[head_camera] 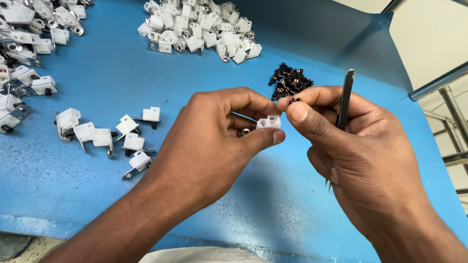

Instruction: The person assembles small white plastic switch components at a blue workbench. They pick black coil contacts from a pile, insert each into a white housing by hand and with tweezers, and set the finished units aside with the growing pile of completed parts.

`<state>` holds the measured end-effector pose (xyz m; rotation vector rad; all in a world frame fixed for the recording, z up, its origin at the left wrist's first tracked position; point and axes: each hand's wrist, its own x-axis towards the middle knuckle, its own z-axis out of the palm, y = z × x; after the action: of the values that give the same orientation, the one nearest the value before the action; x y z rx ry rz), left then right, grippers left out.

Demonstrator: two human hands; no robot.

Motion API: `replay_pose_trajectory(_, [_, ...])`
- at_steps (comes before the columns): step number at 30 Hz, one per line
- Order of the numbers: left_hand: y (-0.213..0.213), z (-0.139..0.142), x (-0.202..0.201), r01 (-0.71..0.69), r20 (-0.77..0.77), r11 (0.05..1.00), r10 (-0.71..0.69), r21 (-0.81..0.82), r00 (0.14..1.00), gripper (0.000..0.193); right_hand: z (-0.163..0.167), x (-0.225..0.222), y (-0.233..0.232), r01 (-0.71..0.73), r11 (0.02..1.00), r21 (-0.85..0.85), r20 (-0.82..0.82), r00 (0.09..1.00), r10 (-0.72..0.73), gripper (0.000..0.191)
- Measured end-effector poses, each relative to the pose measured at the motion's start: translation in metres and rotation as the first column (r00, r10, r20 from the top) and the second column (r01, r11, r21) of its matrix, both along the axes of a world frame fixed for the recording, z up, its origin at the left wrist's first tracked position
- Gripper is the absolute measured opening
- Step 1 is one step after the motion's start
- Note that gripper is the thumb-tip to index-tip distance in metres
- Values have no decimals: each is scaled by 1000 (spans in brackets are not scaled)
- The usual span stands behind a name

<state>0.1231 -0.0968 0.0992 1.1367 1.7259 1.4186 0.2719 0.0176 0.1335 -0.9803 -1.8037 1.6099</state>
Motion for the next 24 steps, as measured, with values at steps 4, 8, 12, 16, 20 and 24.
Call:
replay_pose_trajectory(4, [-4,11,2,-43,10,999,43,1,999,34,-1,-2,-9,20,998,-56,-58,998,-23,17])
replay_pose_trajectory(8, [-10,20,8,-87,25,996,87,12,996,28,-3,1,-14,4,998,-70,-30,1000,-6,18])
replay_pose_trajectory(12, [-15,31,12,-143,-4,971,145,-191,989,28,-3,6,-10,-53,993,-101,-50,998,49,24])
replay_pose_trajectory(16, [-15,38,12,-148,110,980,163,-137,980,27,-1,14,3,-27,991,-130,66,997,36,26])
replay_pose_trajectory(20, [-11,37,15,-133,-23,991,134,26,991,29,-2,22,17,49,989,-136,301,954,-6,31])
replay_pose_trajectory(24, [-10,36,29,-118,48,987,124,-111,991,31,16,40,26,72,997,5,79,994,-72,28])
